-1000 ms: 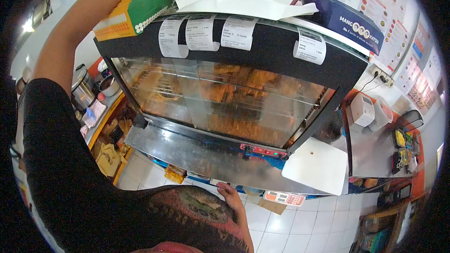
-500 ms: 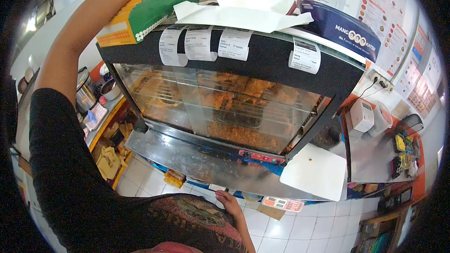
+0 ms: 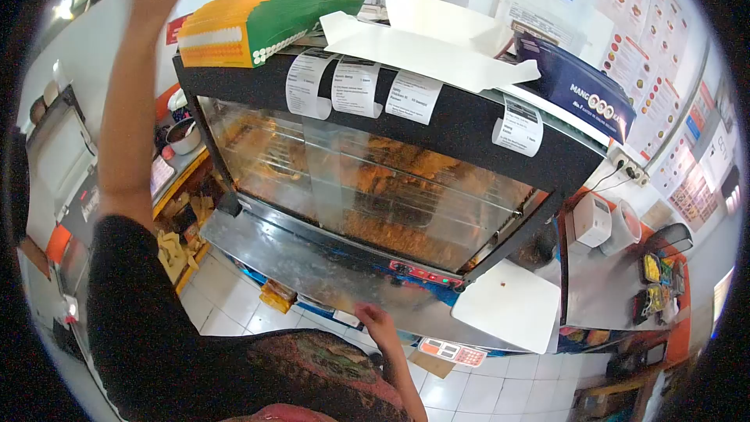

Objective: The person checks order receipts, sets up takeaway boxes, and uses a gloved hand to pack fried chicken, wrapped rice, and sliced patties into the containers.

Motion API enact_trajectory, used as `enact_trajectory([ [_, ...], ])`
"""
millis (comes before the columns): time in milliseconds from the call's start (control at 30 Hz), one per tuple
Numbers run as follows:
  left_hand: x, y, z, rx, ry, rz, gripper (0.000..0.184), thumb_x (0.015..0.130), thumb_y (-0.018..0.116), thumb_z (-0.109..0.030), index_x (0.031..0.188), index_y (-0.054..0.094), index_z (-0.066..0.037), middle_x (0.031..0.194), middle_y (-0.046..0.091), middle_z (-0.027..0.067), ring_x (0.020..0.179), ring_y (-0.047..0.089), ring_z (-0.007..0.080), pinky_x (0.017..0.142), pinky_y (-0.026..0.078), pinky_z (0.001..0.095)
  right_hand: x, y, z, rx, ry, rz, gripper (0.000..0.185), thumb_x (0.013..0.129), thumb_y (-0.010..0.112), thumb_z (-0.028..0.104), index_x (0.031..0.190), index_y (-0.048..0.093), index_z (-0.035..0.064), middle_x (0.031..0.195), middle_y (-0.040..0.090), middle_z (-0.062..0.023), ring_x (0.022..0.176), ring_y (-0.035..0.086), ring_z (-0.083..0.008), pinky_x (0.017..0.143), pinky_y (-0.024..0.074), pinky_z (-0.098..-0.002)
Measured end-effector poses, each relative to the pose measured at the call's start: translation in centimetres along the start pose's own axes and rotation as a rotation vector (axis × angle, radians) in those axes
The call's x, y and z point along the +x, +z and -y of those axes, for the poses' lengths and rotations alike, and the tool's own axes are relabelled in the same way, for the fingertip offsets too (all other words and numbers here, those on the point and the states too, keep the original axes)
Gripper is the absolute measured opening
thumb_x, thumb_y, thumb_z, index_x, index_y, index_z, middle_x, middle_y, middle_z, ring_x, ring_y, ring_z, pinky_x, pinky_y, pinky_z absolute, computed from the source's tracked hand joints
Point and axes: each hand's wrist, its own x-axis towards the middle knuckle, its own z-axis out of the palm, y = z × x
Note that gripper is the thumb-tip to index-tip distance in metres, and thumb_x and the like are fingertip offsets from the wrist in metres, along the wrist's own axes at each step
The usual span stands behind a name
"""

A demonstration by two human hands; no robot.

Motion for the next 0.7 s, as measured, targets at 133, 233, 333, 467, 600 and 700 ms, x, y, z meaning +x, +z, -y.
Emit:
enact_trajectory([
  [133,-17.3,-14.0,-4.6,0.328,-0.563,-0.529,0.029,0.099,0.055,-0.020,0.098,0.065,0.007,0.098,0.069,0.0131,0.089,0.064,0.0139,0.077,0.051,0.0294,2.3,3.4,9.9,0.012,-0.144,0.111,0.030,0.094,0.060,0.014,0.121,0.061,0.0004,0.116,0.066,-0.0080,0.104,0.061,-0.0158,0.095,0.0462,-0.0310],
  [233,-32.3,-17.2,-7.6,0.351,-0.822,-0.346,0.029,0.102,0.048,-0.020,0.097,0.060,0.005,0.088,0.063,0.0103,0.078,0.058,0.0182,0.071,0.049,0.0342,4.8,7.7,14.3,0.054,-0.321,0.274,0.033,0.094,0.061,0.017,0.124,0.061,0.0049,0.117,0.065,-0.0061,0.106,0.060,-0.0149,0.094,0.0459,-0.0293],
  [333,-44.4,-18.5,-12.5,-0.376,-1.461,-0.283,0.025,0.100,0.052,-0.028,0.094,0.056,-0.004,0.090,0.055,0.0041,0.083,0.051,0.0138,0.076,0.044,0.0318,6.6,13.3,17.1,-0.072,-0.604,0.488,0.039,0.093,0.062,0.016,0.132,0.059,0.0120,0.109,0.062,-0.0072,0.104,0.057,-0.0172,0.092,0.0444,-0.0321],
  [467,-47.5,-21.2,-16.3,-0.510,-2.019,0.125,0.027,0.102,0.048,-0.027,0.104,0.057,-0.002,0.090,0.058,0.0039,0.079,0.053,0.0116,0.071,0.045,0.0275,8.6,19.2,14.9,-0.264,-0.821,0.452,0.043,0.090,0.067,0.021,0.131,0.060,0.0146,0.088,0.039,-0.0034,0.083,0.043,-0.0195,0.073,0.0376,-0.0313],
  [600,-48.3,-22.2,-15.7,-0.534,-2.123,0.214,0.026,0.103,0.047,-0.025,0.107,0.057,-0.001,0.090,0.060,0.0038,0.078,0.056,0.0117,0.071,0.047,0.0268,9.0,21.8,14.9,-0.387,-0.849,0.370,0.041,0.085,0.072,0.031,0.123,0.066,0.0158,0.093,0.044,-0.0070,0.090,0.046,-0.0217,0.079,0.0384,-0.0343],
  [700,-48.4,-22.1,-14.8,-0.584,-2.135,0.137,0.025,0.102,0.049,-0.024,0.103,0.058,-0.001,0.087,0.060,0.0032,0.075,0.057,0.0115,0.071,0.047,0.0255,9.8,22.5,15.1,-0.337,-0.753,0.369,0.030,0.085,0.070,0.026,0.112,0.066,0.0138,0.099,0.047,-0.0095,0.099,0.047,-0.0254,0.085,0.0378,-0.0379],
])
